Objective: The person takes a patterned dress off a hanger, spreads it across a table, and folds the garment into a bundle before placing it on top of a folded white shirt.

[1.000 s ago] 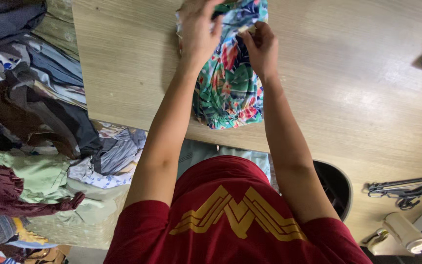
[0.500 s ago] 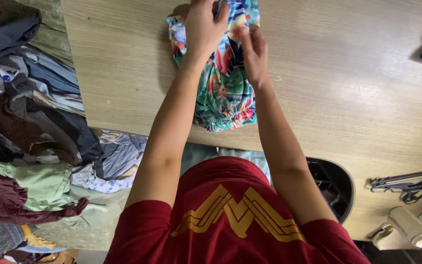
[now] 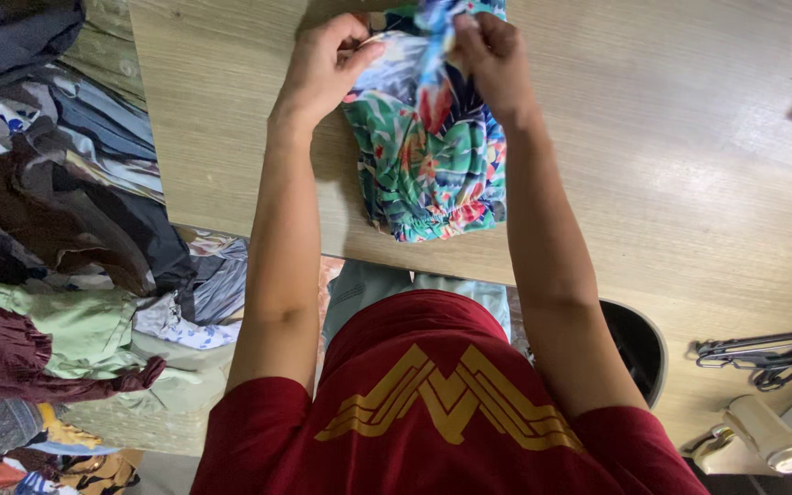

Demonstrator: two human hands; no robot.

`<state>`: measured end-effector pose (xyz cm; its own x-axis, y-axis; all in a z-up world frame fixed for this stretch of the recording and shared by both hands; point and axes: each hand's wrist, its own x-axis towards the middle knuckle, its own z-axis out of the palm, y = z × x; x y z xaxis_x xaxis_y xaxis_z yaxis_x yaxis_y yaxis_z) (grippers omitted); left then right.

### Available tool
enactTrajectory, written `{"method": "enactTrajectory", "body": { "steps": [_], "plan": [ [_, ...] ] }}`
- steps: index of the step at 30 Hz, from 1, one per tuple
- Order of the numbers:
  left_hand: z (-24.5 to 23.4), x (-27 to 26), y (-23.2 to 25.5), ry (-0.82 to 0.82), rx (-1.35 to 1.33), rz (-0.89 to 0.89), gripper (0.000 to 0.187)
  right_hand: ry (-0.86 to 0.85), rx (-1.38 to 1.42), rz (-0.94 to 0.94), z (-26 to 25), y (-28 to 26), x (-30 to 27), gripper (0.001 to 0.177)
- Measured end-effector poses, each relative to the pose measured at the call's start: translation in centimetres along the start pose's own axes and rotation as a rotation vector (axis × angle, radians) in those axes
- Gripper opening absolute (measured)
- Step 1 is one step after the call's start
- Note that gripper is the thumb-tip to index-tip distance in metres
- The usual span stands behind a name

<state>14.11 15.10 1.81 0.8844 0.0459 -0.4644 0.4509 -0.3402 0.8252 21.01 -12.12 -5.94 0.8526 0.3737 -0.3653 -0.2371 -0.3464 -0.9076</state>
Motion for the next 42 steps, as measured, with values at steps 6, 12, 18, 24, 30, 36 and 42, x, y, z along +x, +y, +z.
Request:
{"method": "enactTrajectory", "body": {
  "steps": [6,12,18,24,30,36,42],
  "plan": [
    [4.4,0.7,-4.2,0.520,0.173,0.320,0.040,0.181,0.023,0.066,0.3,2.6,-0.3,0.046],
    [11.7,-8.6,-8.6,0.609,-0.250,0.056,0.040,0.270,-0.213,-0.044,1.2,-2.4,-13.5,0.030],
    [17.2,-14.1,-10.4,0.443,-0.415,-0.277,0.037,0.316,-0.228,0.009,1.0,-0.8,-17.2,0.024],
    [15.7,-13.6,-6.5,0.605,-0.194,-0.175,0.025,0.389,-0.364,0.039,0.0,1.5,-16.7,0.021],
    [14.4,-8.9,-3.2,0.782,0.130,0.326,0.052,0.264,-0.631,-0.350,2.0,-2.4,-13.8,0.050],
    [12.5,-2.6,-7.3,0.576,-0.528,0.211,0.022,0.127,-0.691,-0.421,3.2,-1.4,-8.3,0.054],
    [11.3,-2.7,-8.8,0.508,-0.473,0.207,0.018,0.275,-0.567,-0.348,2.2,-1.9,-4.2,0.043]
  ]
}}
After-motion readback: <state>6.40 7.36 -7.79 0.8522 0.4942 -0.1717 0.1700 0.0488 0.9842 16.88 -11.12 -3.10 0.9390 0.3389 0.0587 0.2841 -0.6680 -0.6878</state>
